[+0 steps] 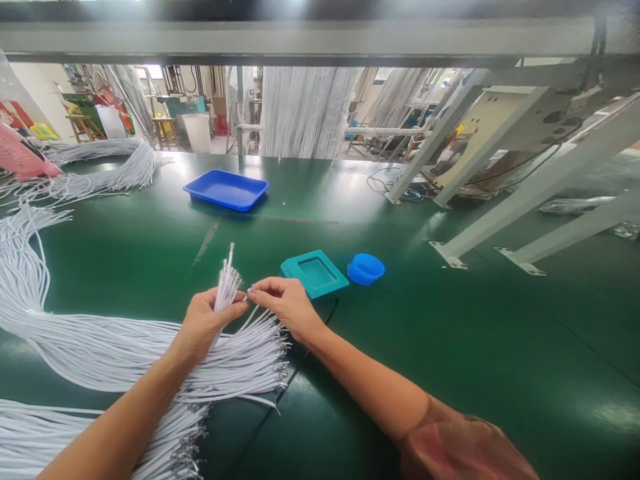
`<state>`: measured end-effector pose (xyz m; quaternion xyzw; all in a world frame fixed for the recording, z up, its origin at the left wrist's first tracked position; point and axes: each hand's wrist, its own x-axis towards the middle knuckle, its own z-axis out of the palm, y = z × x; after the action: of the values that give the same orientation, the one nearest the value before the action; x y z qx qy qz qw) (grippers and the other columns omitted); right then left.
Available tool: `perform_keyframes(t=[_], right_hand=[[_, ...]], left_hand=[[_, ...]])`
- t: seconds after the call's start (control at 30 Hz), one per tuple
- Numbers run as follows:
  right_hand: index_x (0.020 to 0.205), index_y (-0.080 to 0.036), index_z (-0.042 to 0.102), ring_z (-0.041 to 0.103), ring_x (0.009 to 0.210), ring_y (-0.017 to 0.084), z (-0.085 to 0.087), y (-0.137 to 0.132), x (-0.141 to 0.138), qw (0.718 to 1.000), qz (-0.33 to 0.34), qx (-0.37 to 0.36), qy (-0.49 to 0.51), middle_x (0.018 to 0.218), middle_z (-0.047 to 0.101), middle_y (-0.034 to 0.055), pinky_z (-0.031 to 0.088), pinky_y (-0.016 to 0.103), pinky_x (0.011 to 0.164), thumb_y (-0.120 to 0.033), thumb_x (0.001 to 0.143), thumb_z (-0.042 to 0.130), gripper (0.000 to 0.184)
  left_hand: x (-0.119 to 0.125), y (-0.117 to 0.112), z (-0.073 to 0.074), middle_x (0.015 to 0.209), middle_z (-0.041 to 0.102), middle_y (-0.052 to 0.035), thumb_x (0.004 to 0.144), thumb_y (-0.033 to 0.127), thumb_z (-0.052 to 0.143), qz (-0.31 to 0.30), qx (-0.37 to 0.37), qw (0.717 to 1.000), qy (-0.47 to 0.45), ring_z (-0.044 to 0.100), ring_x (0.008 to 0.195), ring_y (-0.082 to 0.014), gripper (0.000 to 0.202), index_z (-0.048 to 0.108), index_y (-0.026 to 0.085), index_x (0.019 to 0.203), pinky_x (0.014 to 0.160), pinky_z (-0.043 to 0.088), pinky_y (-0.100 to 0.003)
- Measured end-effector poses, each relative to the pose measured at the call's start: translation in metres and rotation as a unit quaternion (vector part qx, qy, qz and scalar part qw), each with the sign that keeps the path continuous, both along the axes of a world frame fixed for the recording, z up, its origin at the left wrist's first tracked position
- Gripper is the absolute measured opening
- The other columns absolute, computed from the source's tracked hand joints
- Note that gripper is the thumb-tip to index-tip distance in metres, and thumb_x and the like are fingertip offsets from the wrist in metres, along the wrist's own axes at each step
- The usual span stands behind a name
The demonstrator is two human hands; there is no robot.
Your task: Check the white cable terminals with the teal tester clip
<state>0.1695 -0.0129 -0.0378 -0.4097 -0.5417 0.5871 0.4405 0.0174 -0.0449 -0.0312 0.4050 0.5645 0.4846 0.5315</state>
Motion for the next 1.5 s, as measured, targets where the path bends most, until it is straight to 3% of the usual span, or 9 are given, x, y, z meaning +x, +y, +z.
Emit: perform_keyframes(t=[0.2, 0.57, 0.67, 0.8, 0.87, 1.07, 1.23, 1.33, 1.5], right_hand=[[0.065, -0.015, 0.068, 0.054, 0.062, 0.010, 0.003, 0.000, 0.000, 0.997, 0.005, -0.041, 0.059, 0.066, 0.064, 0.0002, 0.041, 0.023, 0.062, -0.027, 0.058, 0.071, 0.015], [0.060, -0.013, 0.064, 0.048, 0.050, 0.007, -0.003, 0.008, 0.002, 0.962, 0.112, -0.199, 0.152, 0.054, 0.057, -0.0014, 0.036, 0.021, 0.054, -0.022, 0.062, 0.063, 0.010], [0.069, -0.013, 0.064, 0.047, 0.051, 0.007, 0.001, 0.012, 0.007, 0.982, 0.104, -0.134, 0.082, 0.061, 0.058, -0.0007, 0.037, 0.022, 0.054, -0.023, 0.064, 0.061, 0.011], [0.100, -0.018, 0.060, 0.049, 0.065, 0.008, 0.012, 0.014, 0.018, 0.992, 0.091, 0.069, -0.053, 0.087, 0.060, 0.0014, 0.040, 0.022, 0.061, -0.024, 0.060, 0.069, 0.041], [0.090, -0.017, 0.063, 0.048, 0.065, 0.008, 0.014, 0.013, 0.019, 0.983, 0.089, 0.114, -0.114, 0.081, 0.060, 0.0006, 0.038, 0.021, 0.059, -0.028, 0.064, 0.065, 0.028], [0.061, -0.014, 0.062, 0.044, 0.052, 0.007, 0.010, 0.014, 0.018, 0.980, 0.044, 0.056, -0.188, 0.054, 0.051, -0.0029, 0.032, 0.019, 0.049, -0.025, 0.068, 0.057, 0.014], [0.079, -0.016, 0.062, 0.054, 0.070, 0.010, 0.024, 0.016, 0.023, 0.989, 0.110, 0.082, -0.061, 0.078, 0.060, 0.0009, 0.042, 0.023, 0.066, -0.036, 0.077, 0.052, 0.023], [0.087, -0.017, 0.063, 0.051, 0.070, 0.010, 0.027, 0.014, 0.023, 0.975, 0.164, 0.130, -0.070, 0.081, 0.060, 0.0005, 0.041, 0.023, 0.066, -0.035, 0.069, 0.064, 0.025], [0.073, -0.015, 0.066, 0.052, 0.062, 0.010, 0.012, 0.009, 0.014, 0.990, 0.124, 0.059, -0.014, 0.067, 0.061, -0.0005, 0.041, 0.025, 0.062, -0.034, 0.062, 0.070, 0.022]], left_hand=[[-0.002, 0.001, -0.004, 0.061, 0.061, 0.0000, 0.052, 0.024, 0.078, -0.012, -0.003, 1.000, -0.020, 0.049, 0.056, -0.0084, 0.023, 0.067, 0.013, 0.070, 0.055, 0.036, -0.021], [-0.004, 0.003, -0.004, 0.058, 0.057, 0.0014, 0.057, 0.020, 0.077, -0.053, -0.027, 0.994, -0.094, 0.045, 0.053, -0.0055, 0.020, 0.065, 0.011, 0.071, 0.052, 0.032, -0.019], [-0.004, 0.004, -0.005, 0.058, 0.056, 0.0019, 0.058, 0.022, 0.076, -0.047, -0.026, 0.995, -0.081, 0.043, 0.052, -0.0052, 0.020, 0.066, 0.012, 0.073, 0.051, 0.031, -0.019], [-0.004, 0.005, -0.007, 0.058, 0.056, 0.0020, 0.059, 0.025, 0.075, -0.035, -0.013, 0.998, -0.055, 0.043, 0.053, -0.0060, 0.022, 0.066, 0.013, 0.074, 0.051, 0.030, -0.020], [-0.004, 0.004, -0.008, 0.059, 0.057, 0.0017, 0.059, 0.026, 0.075, -0.039, 0.005, 0.999, -0.015, 0.045, 0.055, -0.0074, 0.022, 0.067, 0.014, 0.074, 0.053, 0.032, -0.021], [-0.006, 0.001, -0.012, 0.069, 0.063, -0.0001, 0.062, 0.026, 0.073, -0.107, 0.079, 0.986, 0.101, 0.052, 0.066, -0.0124, 0.017, 0.069, 0.017, 0.075, 0.065, 0.037, -0.025], [-0.008, 0.001, -0.007, 0.065, 0.062, 0.0016, 0.060, 0.023, 0.074, -0.080, 0.029, 0.996, -0.002, 0.051, 0.062, -0.0095, 0.017, 0.069, 0.017, 0.075, 0.062, 0.036, -0.022], [-0.007, 0.001, -0.003, 0.065, 0.063, 0.0006, 0.060, 0.022, 0.074, -0.082, 0.009, 0.996, -0.041, 0.051, 0.061, -0.0088, 0.018, 0.069, 0.015, 0.075, 0.059, 0.036, -0.021], [-0.006, 0.001, -0.001, 0.064, 0.063, -0.0007, 0.058, 0.020, 0.075, -0.072, -0.011, 0.995, -0.074, 0.051, 0.059, -0.0088, 0.019, 0.069, 0.014, 0.075, 0.056, 0.036, -0.020]])
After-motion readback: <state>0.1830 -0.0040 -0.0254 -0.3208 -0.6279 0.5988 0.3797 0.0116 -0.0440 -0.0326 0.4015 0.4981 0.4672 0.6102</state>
